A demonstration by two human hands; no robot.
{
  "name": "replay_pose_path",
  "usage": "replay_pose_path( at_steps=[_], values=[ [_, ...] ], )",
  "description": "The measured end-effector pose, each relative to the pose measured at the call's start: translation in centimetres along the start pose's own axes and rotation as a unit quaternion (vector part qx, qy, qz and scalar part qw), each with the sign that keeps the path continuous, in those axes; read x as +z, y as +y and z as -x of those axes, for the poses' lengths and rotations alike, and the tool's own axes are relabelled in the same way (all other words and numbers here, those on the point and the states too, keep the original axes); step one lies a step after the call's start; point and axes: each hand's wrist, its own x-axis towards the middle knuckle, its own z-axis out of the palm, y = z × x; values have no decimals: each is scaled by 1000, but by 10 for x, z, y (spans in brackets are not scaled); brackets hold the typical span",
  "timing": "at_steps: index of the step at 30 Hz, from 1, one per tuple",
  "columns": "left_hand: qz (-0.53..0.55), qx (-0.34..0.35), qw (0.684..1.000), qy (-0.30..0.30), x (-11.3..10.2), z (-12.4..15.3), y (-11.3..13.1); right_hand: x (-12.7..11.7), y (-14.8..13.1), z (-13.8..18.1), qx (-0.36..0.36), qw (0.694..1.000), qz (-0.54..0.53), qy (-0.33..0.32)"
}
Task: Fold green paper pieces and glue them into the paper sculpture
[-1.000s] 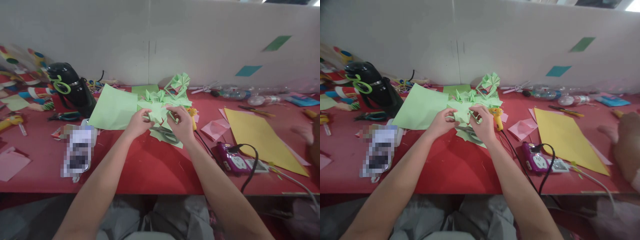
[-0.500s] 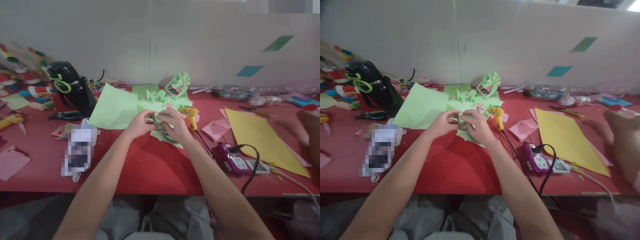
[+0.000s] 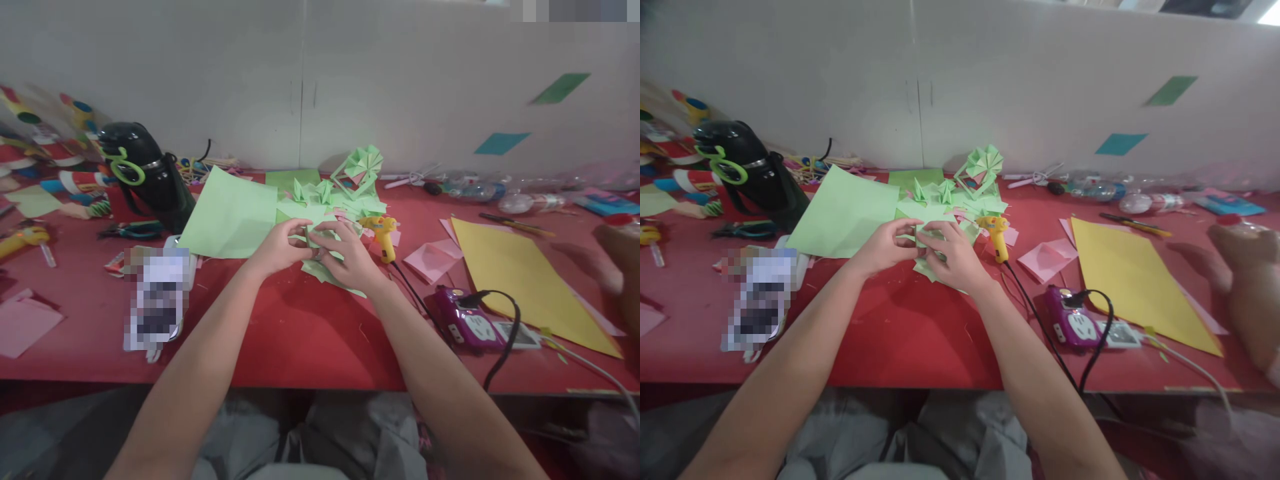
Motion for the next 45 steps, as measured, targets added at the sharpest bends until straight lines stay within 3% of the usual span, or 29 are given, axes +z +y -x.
replay_pose_path(
  at_steps=[18,26,30,34,36,40,45],
  values=[
    [3,17,1000,0,-1,4,6,0,-3,0,9,1000,-22,-4],
    [9,36,999,14,-4,2,7,-1,-5,-1,56,996,-63,20],
    [-59,61,996,20,-3,2,5,3,-5,-1,130,978,-157,49],
    [-138,100,985,36,0,5,4,9,-2,-3,213,931,-272,120],
    [-167,102,980,33,2,6,5,11,-1,-4,244,916,-293,125],
    [-188,92,978,26,4,9,8,11,0,-4,248,933,-244,89],
    [-148,90,985,12,4,8,8,11,3,-4,227,944,-217,101]
  ],
)
